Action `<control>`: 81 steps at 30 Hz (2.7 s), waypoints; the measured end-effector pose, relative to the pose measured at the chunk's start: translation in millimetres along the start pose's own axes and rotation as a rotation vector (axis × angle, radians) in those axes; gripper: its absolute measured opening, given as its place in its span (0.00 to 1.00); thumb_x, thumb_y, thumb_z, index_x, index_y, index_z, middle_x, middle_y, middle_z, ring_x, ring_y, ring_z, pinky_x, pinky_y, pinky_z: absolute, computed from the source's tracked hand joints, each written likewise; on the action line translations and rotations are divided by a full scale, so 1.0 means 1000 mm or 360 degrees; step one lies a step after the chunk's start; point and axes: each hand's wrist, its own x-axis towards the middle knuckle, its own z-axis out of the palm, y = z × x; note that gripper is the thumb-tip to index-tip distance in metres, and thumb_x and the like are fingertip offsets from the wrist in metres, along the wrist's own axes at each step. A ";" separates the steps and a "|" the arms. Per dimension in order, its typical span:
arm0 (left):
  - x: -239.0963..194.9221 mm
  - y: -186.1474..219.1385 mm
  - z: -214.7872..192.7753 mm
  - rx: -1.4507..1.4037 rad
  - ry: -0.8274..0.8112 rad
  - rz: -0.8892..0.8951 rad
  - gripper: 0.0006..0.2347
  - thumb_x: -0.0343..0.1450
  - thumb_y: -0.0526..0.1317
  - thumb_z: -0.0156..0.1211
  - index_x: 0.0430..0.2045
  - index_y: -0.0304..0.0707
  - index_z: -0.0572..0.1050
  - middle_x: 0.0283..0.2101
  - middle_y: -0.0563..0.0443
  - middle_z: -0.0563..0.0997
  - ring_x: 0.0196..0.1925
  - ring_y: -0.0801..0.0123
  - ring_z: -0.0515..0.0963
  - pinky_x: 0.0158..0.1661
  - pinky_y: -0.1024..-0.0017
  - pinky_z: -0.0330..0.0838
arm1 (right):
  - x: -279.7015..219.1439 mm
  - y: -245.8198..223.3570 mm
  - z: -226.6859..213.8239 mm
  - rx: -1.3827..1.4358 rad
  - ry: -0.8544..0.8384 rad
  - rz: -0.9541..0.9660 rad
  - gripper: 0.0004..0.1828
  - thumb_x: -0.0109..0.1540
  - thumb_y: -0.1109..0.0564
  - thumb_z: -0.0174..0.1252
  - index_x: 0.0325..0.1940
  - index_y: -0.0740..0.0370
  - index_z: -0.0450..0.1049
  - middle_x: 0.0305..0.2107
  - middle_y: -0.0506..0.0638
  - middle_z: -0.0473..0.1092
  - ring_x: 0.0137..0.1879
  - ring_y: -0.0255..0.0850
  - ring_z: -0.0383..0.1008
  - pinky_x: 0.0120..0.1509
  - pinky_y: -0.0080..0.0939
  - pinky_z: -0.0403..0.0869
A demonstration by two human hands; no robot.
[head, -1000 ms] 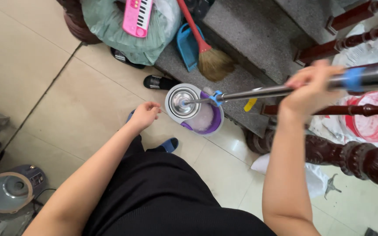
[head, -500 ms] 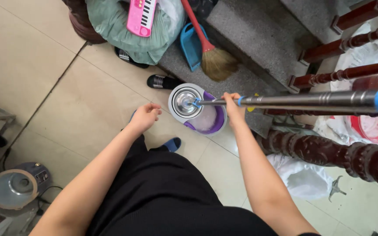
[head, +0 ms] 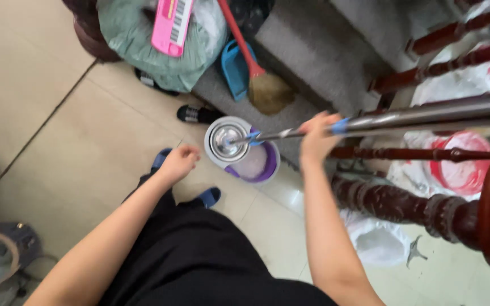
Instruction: Mopping the floor and rinsing/spinning the mop in a bucket.
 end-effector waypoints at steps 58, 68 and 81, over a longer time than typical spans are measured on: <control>-0.017 0.031 -0.016 0.0118 0.0037 -0.0111 0.14 0.72 0.37 0.50 0.49 0.31 0.75 0.44 0.46 0.85 0.33 0.71 0.79 0.40 0.71 0.75 | 0.029 -0.141 0.019 -0.0017 0.0176 0.0214 0.09 0.68 0.62 0.55 0.34 0.58 0.65 0.30 0.49 0.71 0.30 0.34 0.74 0.38 0.36 0.82; -0.011 0.019 -0.018 0.0260 0.0013 -0.0112 0.14 0.72 0.37 0.51 0.50 0.32 0.76 0.43 0.46 0.86 0.33 0.71 0.80 0.40 0.71 0.76 | -0.020 0.047 0.010 -0.0041 -0.0042 0.0103 0.13 0.65 0.66 0.53 0.31 0.56 0.57 0.20 0.46 0.65 0.25 0.33 0.67 0.30 0.35 0.70; -0.014 0.007 -0.029 0.0163 0.0120 -0.0041 0.15 0.71 0.37 0.50 0.50 0.31 0.75 0.44 0.44 0.85 0.33 0.70 0.80 0.40 0.69 0.77 | -0.039 0.121 -0.005 -0.0486 -0.0334 0.0830 0.10 0.59 0.56 0.60 0.26 0.60 0.68 0.25 0.44 0.72 0.35 0.32 0.71 0.42 0.35 0.70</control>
